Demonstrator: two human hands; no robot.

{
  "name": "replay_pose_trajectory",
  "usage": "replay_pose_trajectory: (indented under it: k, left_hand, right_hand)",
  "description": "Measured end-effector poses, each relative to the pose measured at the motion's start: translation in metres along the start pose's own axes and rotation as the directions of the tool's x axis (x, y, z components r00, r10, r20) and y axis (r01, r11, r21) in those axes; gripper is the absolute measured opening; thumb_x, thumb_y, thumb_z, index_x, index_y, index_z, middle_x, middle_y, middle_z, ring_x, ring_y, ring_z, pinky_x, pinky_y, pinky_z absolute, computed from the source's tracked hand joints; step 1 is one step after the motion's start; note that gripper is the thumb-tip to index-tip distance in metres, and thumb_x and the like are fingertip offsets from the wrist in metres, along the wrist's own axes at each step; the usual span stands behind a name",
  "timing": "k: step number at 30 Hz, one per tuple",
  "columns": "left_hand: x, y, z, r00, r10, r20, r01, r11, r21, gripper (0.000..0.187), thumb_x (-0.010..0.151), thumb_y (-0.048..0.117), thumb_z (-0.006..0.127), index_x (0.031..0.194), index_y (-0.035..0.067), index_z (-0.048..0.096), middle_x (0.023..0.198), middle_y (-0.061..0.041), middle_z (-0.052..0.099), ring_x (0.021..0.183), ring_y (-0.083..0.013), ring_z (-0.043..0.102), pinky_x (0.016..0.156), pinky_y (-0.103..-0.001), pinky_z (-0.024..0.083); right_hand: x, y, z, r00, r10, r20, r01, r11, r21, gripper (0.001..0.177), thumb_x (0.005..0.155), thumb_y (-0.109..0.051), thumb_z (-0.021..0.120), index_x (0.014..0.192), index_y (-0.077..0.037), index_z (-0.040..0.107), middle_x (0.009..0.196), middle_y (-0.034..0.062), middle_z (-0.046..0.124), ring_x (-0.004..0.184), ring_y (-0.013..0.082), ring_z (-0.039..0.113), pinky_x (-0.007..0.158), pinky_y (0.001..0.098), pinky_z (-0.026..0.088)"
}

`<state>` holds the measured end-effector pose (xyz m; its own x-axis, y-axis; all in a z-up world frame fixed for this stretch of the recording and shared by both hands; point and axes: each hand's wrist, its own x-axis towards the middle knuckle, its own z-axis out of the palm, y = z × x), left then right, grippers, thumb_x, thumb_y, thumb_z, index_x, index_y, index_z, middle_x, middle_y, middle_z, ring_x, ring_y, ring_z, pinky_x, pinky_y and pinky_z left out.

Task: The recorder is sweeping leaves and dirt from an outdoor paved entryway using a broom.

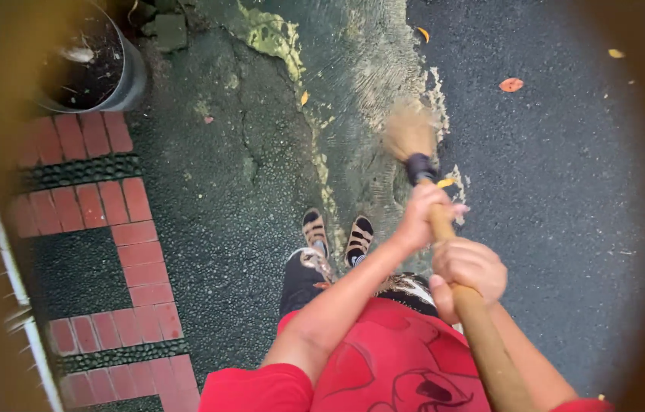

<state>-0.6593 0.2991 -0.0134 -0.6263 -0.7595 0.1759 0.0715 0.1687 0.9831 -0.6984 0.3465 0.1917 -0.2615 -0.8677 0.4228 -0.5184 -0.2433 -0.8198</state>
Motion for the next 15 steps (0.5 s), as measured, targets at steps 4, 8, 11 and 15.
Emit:
replay_pose_trajectory:
  k: [4,8,11,15]
  left_hand:
    - [0.020,-0.007,-0.074,0.986,-0.010,-0.165,0.026,0.995,0.096,0.030,0.081,0.015,0.085,0.080,0.011,0.056,0.085,-0.004,0.057,0.084,-0.0258,0.055,0.079,-0.038,0.049]
    - [0.028,-0.025,-0.154,0.982,0.035,-0.188,0.026,0.949,0.315,0.032,0.081,0.010,0.086,0.078,0.009,0.054,0.081,-0.006,0.055,0.080,-0.0276,0.054,0.076,-0.040,0.045]
    - [0.042,-0.074,-0.181,0.982,0.016,-0.190,0.052,0.936,0.348,0.034,0.081,0.009,0.087,0.076,0.009,0.053,0.078,-0.006,0.054,0.078,-0.0270,0.053,0.074,-0.041,0.045]
    - [0.069,-0.101,-0.146,0.966,-0.213,-0.148,0.180,0.962,-0.204,0.027,0.078,0.012,0.082,0.083,0.010,0.055,0.089,-0.004,0.054,0.082,-0.0225,0.055,0.076,-0.037,0.054]
  right_hand:
    - [0.028,0.015,0.031,0.999,0.007,0.041,-0.014,0.985,0.175,0.019,0.072,-0.005,0.062,0.061,-0.007,0.046,0.060,0.0057,0.052,0.057,0.0242,0.060,0.061,0.0360,0.055]
    - [0.049,0.048,0.084,0.988,-0.106,0.110,0.064,0.941,0.332,0.019,0.077,-0.005,0.063,0.065,-0.007,0.048,0.066,0.0070,0.056,0.065,0.0274,0.063,0.070,0.0408,0.058]
    - [0.063,0.085,0.124,0.990,-0.119,0.069,0.080,0.907,0.413,0.017,0.077,-0.005,0.061,0.066,-0.007,0.049,0.067,0.0077,0.056,0.064,0.0273,0.062,0.069,0.0408,0.058]
    - [0.065,0.117,0.128,0.985,-0.094,-0.143,0.106,0.991,0.078,0.013,0.082,-0.006,0.062,0.072,-0.005,0.054,0.074,0.0088,0.064,0.071,0.0289,0.069,0.073,0.0427,0.059]
